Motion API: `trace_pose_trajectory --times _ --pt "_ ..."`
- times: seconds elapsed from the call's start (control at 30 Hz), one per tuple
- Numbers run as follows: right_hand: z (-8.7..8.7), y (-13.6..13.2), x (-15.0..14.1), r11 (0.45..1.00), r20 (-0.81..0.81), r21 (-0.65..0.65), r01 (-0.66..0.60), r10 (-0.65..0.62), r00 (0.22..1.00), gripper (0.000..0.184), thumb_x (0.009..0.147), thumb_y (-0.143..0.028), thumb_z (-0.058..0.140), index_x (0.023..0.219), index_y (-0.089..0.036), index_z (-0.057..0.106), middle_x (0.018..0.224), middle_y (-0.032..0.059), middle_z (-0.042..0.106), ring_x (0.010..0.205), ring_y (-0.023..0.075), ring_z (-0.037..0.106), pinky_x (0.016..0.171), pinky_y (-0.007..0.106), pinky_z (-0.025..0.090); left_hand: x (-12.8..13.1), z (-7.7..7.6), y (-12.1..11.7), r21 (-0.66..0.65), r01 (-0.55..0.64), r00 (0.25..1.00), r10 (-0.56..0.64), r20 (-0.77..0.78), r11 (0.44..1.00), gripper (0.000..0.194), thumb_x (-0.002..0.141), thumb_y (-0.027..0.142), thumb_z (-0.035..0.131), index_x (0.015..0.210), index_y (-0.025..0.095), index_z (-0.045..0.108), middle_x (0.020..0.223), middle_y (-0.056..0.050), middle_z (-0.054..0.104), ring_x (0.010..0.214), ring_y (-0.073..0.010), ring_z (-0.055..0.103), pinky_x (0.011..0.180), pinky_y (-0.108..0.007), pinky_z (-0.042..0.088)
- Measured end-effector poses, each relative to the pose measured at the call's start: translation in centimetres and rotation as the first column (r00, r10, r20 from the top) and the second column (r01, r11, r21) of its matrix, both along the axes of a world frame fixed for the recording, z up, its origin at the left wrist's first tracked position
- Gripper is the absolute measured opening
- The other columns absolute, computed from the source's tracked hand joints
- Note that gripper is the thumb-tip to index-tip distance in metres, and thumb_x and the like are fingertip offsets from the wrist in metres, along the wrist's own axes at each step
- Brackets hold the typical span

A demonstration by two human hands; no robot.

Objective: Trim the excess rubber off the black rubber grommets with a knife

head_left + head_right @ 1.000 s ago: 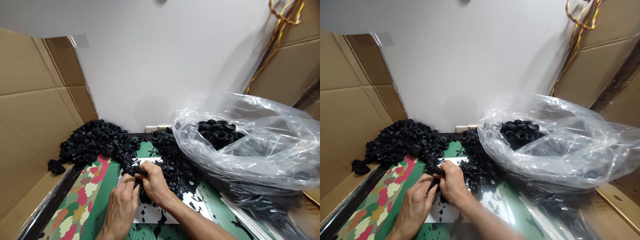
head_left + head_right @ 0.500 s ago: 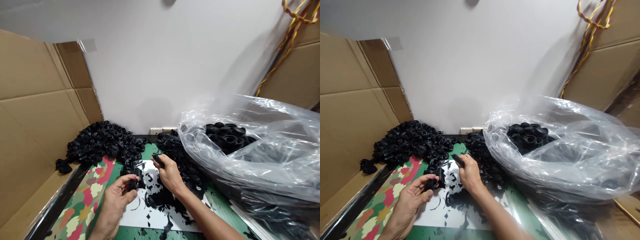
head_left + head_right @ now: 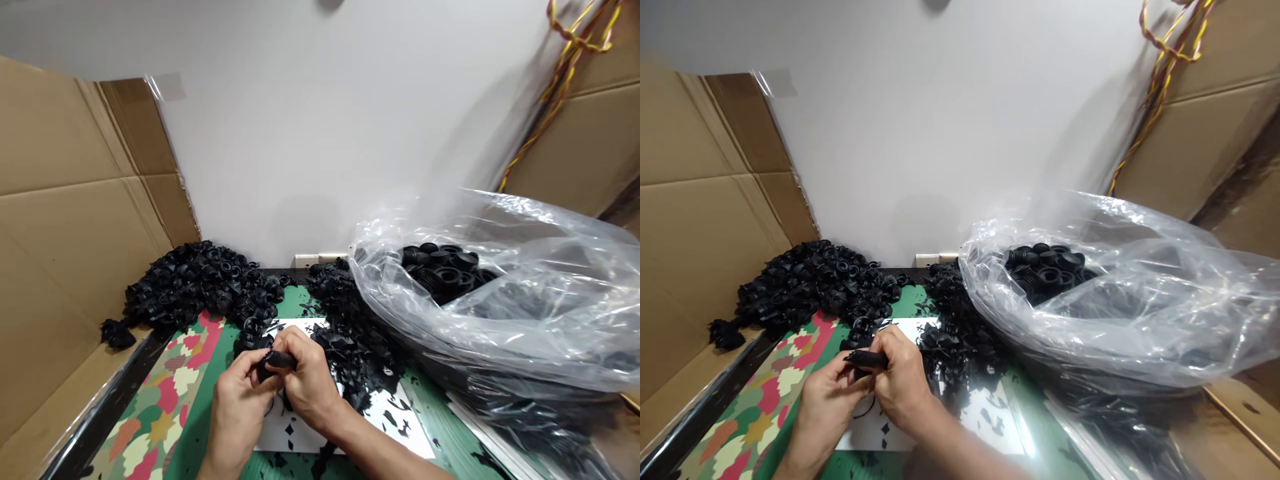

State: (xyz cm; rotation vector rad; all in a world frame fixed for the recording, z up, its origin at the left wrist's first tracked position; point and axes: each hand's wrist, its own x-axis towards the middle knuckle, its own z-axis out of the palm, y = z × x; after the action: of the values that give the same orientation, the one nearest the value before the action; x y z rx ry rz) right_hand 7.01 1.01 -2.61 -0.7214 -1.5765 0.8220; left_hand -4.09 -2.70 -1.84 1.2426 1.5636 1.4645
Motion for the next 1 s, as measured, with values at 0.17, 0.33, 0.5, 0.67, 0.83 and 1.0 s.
trace_pose_trajectory --times 0.17,0.33,0.5,0.67,0.83,1.0 --pt "-1.1 2.3 0.5 0.965 0.066 -0.096 0.246 -0.240 0.969 0.011 0.073 -0.019 0.044 0.062 -0.022 0.043 0.059 -0.0009 0.050 0.056 0.0152 0.047 0.053 0.025 0.037 1.0 -0.5 -1.2 0.168 -0.021 0.969 0.061 -0.240 0.986 0.011 0.061 0.020 0.071 0.072 0.021 0.072 0.076 -0.004 0.070 0.070 -0.0200 0.064 0.064 -0.027 0.051" --pt "-1.2 5.7 4.2 0.868 0.139 -0.217 0.446 -0.425 0.895 0.021 0.076 -0.033 0.045 0.058 -0.023 0.041 0.054 -0.0007 0.047 0.053 0.0168 0.044 0.052 0.028 0.034 0.5 0.5 -1.2 0.000 -0.013 0.999 0.013 0.033 1.000 0.027 0.054 0.024 0.077 0.079 0.019 0.071 0.073 -0.005 0.071 0.067 -0.0209 0.064 0.058 -0.028 0.052" --pt "-0.6 5.7 5.7 0.921 0.138 -0.206 0.332 -0.308 0.941 0.026 0.079 -0.038 0.047 0.066 -0.018 0.059 0.066 0.0038 0.061 0.062 0.0196 0.054 0.061 0.030 0.040 -0.6 1.0 -0.3 -0.129 0.041 0.943 0.004 0.332 0.991 0.048 0.045 0.020 0.084 0.090 0.014 0.068 0.071 -0.005 0.071 0.063 -0.0171 0.062 0.054 -0.024 0.051" --pt "1.1 4.3 5.3 0.931 0.024 -0.318 0.179 -0.181 0.983 0.022 0.075 -0.036 0.054 0.074 -0.017 0.065 0.071 0.0040 0.061 0.066 0.0191 0.053 0.061 0.029 0.040 -1.0 1.0 -0.4 -0.096 0.149 0.867 -0.083 0.490 0.984 0.042 0.057 0.023 0.082 0.094 0.014 0.068 0.077 -0.006 0.071 0.058 -0.0123 0.060 0.055 -0.021 0.050" --pt "3.0 2.3 4.5 0.873 -0.198 -0.480 -0.088 -0.010 0.980 0.021 0.071 -0.036 0.063 0.067 -0.015 0.062 0.057 -0.0010 0.052 0.053 0.0123 0.044 0.051 0.026 0.035 -0.9 1.5 0.0 -0.043 0.233 0.815 -0.172 0.553 0.971 0.037 0.064 0.022 0.079 0.099 0.016 0.069 0.079 -0.007 0.070 0.061 -0.0130 0.061 0.056 -0.020 0.050" --pt "3.5 0.4 3.5 0.905 -0.071 -0.389 -0.175 0.160 0.985 0.010 0.072 -0.020 0.059 0.068 -0.016 0.066 0.069 0.0022 0.058 0.066 0.0162 0.053 0.063 0.028 0.042 0.2 1.7 0.7 -0.031 0.188 0.858 -0.148 0.492 0.982 0.039 0.059 0.024 0.081 0.096 0.016 0.072 0.091 -0.010 0.071 0.071 -0.0175 0.062 0.056 -0.023 0.051"
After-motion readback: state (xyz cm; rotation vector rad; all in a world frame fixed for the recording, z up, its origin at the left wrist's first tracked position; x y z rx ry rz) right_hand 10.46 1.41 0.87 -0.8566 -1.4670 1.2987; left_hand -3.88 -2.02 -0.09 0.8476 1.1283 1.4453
